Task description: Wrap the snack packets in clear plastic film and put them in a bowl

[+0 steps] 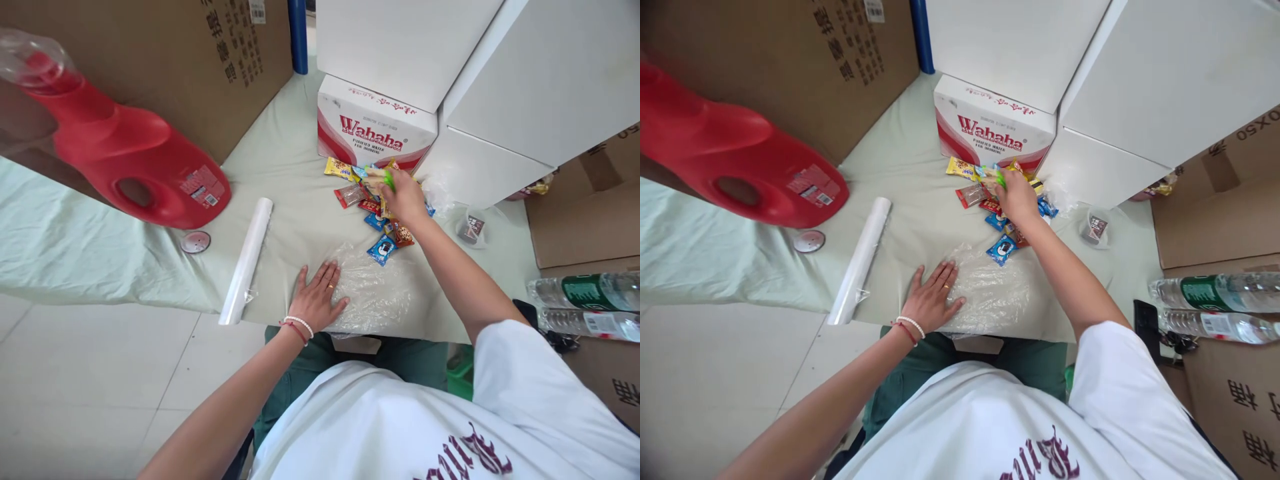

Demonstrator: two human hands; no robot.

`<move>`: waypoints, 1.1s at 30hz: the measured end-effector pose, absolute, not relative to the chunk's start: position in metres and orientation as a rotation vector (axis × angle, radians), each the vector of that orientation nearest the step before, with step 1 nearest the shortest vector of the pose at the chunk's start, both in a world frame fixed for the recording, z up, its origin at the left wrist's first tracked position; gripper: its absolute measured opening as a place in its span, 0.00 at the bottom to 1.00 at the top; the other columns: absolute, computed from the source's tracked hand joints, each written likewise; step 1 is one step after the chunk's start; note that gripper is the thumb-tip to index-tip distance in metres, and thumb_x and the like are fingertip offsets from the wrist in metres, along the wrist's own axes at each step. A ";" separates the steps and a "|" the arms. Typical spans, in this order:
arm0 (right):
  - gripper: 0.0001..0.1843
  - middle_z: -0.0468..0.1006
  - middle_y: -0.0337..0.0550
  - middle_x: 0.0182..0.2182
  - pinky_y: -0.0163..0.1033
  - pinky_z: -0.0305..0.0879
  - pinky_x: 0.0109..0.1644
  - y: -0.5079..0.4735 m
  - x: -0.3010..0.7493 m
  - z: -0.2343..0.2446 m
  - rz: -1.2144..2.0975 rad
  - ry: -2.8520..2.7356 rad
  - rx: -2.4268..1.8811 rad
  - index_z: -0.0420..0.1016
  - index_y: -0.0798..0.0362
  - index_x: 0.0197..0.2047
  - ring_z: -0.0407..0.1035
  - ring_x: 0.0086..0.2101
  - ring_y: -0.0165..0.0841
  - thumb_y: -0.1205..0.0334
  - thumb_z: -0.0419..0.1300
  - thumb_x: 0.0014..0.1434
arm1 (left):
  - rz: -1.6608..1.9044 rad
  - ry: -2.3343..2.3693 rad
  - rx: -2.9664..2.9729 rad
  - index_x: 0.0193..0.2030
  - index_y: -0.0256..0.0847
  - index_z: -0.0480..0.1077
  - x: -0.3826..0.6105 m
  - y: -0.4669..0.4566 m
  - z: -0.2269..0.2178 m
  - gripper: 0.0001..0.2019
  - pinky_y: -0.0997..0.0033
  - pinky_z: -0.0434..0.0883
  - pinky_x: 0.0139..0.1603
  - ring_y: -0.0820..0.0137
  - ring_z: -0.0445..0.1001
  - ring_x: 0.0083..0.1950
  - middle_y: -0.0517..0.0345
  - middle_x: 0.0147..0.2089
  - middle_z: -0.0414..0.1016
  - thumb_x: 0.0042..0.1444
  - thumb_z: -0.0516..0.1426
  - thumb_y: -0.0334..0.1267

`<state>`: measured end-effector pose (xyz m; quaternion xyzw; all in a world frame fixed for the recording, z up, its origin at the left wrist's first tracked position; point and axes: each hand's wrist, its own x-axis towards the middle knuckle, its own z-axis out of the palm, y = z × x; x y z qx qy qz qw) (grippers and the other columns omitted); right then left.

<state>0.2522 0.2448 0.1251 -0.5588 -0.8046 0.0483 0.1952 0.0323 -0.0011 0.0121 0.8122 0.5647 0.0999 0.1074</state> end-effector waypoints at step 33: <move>0.31 0.77 0.56 0.55 0.48 0.63 0.60 0.057 0.297 0.086 0.591 -2.505 -1.805 0.69 0.55 0.67 0.67 0.55 0.49 0.54 0.67 0.65 | 0.113 1.798 2.374 0.80 0.24 0.45 0.035 0.001 0.001 0.52 0.29 0.36 0.79 0.43 0.42 0.83 0.31 0.82 0.41 0.64 0.47 0.69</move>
